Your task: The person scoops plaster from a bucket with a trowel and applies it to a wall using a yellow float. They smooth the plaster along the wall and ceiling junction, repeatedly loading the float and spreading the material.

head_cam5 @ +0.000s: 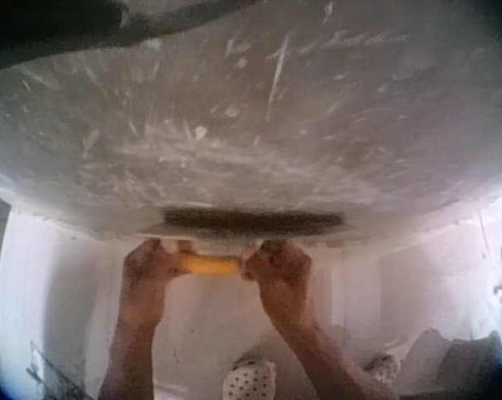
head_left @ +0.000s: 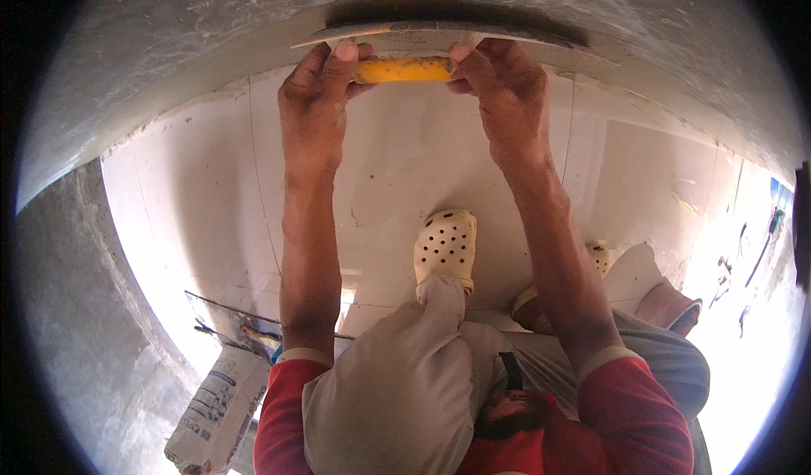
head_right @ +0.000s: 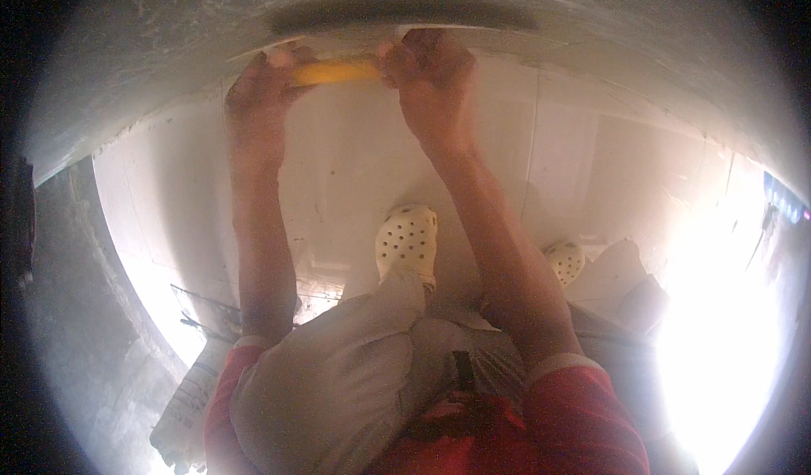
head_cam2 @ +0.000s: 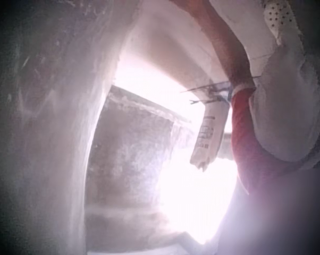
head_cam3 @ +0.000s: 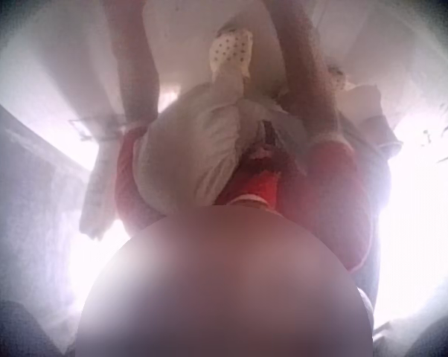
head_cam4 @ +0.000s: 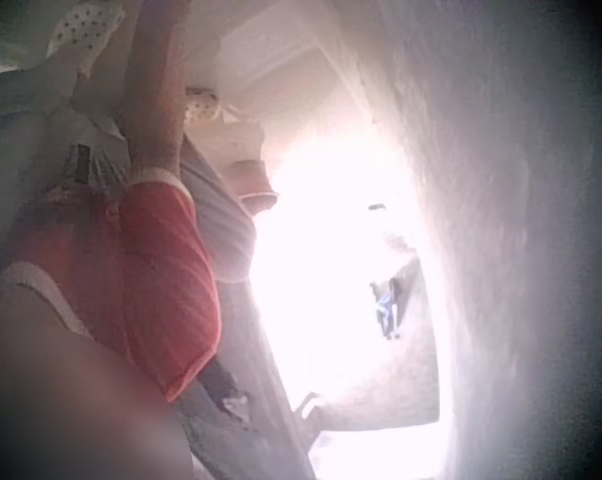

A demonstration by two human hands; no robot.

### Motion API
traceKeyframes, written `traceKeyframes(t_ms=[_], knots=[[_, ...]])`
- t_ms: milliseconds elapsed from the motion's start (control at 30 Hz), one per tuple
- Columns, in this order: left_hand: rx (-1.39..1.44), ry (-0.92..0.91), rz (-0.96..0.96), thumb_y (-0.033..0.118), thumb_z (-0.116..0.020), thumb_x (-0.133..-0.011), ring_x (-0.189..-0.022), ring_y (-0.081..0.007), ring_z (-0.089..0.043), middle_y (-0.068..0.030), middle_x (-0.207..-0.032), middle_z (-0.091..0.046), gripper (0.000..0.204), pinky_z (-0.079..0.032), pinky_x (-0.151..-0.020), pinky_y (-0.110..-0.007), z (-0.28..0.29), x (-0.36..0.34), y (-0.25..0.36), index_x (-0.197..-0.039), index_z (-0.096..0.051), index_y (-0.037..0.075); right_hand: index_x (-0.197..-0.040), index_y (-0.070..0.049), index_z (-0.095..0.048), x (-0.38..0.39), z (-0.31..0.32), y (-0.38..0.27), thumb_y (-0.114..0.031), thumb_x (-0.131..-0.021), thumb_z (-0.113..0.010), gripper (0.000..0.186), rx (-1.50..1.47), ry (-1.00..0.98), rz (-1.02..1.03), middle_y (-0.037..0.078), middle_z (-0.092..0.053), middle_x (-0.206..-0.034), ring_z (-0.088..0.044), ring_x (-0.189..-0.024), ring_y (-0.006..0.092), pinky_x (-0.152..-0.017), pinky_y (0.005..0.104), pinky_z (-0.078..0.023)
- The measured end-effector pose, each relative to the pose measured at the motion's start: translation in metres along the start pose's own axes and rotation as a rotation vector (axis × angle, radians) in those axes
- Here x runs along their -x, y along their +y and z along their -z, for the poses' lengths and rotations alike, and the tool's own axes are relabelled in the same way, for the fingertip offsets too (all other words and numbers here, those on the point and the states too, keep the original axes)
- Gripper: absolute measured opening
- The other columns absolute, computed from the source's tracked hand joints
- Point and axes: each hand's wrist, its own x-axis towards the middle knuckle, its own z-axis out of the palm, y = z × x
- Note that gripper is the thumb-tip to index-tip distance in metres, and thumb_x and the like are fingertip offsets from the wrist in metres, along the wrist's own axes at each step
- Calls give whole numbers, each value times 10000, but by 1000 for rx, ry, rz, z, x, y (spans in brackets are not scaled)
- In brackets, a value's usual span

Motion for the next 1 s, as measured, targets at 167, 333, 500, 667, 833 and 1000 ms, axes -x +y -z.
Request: traceKeyframes(t_ms=[167, 333, 500, 667, 833, 1000], knots=[[67, 69, -17, 373, -701, -989, -991, -206, -696, -117, -1053, -732, 416, -581, -896, -384, -10, 10, 37, -1161, -697, -7, -1031, 30, -670, 14, 1, -50, -233, -911, -780, 309, 11, -1, 77, 82, -704, -934, -670, -835, 151, -808, 341, -581], [111, 55, -124, 294, -690, -1006, -985, -167, -674, -73, -1058, -720, 337, -559, -897, -371, -7, 38, 29, -1186, -682, 8, -1044, 31, -667, 42, 21, -62, -222, -923, -764, 296, 39, 63, 86, 91, -706, -960, -671, -879, 177, -837, 351, -571], [-244, -106, -73, 167, -647, -1030, -1034, -142, -652, -56, -1152, -683, 269, -562, -940, -369, -23, 49, -51, -1240, -621, 1, -1190, 33, -604, 49, 43, 17, -194, -977, -683, 321, 4, 114, 45, 133, -705, -1041, -685, -954, 203, -871, 351, -560], [229, -176, 217, 264, -643, -1025, -1134, -188, -631, -102, -1221, -643, 378, -547, -1012, -391, -49, 72, -105, -1258, -585, -28, -1261, -4, -564, 64, 79, 83, -212, -1022, -638, 325, -74, 50, 24, 139, -662, -1158, -652, -1059, 213, -915, 361, -546], [279, -282, 224, 322, -655, -1020, -1175, -212, -622, -113, -1246, -619, 467, -535, -1034, -388, -80, 65, -110, -1303, -554, -36, -1419, -33, -419, 71, 100, 89, -267, -1035, -627, 496, -230, -47, -5, 149, -576, -1326, -618, -1197, 244, -969, 410, -571], [371, -394, 280, 135, -616, -1042, -1160, -184, -645, -113, -1229, -652, 268, -562, -1016, -344, -131, 62, -109, -1265, -585, -10, -1482, -80, -370, 78, 125, 85, -241, -1071, -561, 481, -323, 102, 9, 124, -528, -1395, -613, -1196, 266, -957, 417, -583]])
